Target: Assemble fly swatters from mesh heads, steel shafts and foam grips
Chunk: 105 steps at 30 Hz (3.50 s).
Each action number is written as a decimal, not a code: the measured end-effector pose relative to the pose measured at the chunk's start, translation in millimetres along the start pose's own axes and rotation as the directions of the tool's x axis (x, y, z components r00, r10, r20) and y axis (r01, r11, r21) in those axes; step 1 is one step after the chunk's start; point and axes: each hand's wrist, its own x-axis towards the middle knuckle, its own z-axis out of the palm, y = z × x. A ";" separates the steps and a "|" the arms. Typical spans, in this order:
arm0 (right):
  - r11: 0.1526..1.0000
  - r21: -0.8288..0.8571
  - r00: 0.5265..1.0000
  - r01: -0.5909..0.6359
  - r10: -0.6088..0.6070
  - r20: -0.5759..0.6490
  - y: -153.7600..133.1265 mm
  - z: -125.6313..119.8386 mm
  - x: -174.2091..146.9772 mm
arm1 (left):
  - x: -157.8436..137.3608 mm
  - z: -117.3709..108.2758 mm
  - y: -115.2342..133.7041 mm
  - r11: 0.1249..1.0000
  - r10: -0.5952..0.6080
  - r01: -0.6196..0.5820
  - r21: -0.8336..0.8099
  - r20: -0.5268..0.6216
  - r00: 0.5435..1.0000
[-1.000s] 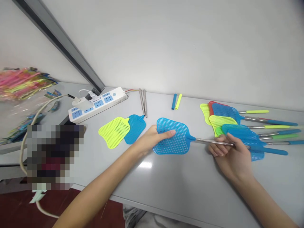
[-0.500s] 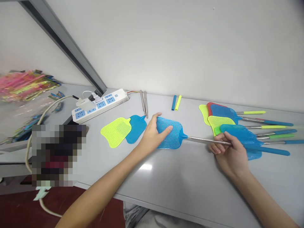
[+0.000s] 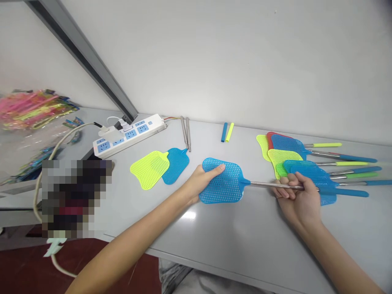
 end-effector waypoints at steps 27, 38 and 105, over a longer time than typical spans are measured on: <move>0.980 0.143 0.987 0.135 -0.120 -0.111 11.1 -4.7 -2.3 | -5.0 10.7 -19.4 0.959 0.158 -0.132 0.249 -0.089 0.983; 0.984 0.152 0.994 0.090 -0.078 -0.081 10.7 -2.1 -2.2 | -11.2 13.4 -10.9 0.921 0.251 -0.225 0.317 -0.042 0.967; 0.897 0.438 0.980 -0.060 0.136 -0.143 12.1 13.0 -21.3 | -26.2 28.9 -40.0 -0.414 0.230 -0.399 0.818 0.518 0.824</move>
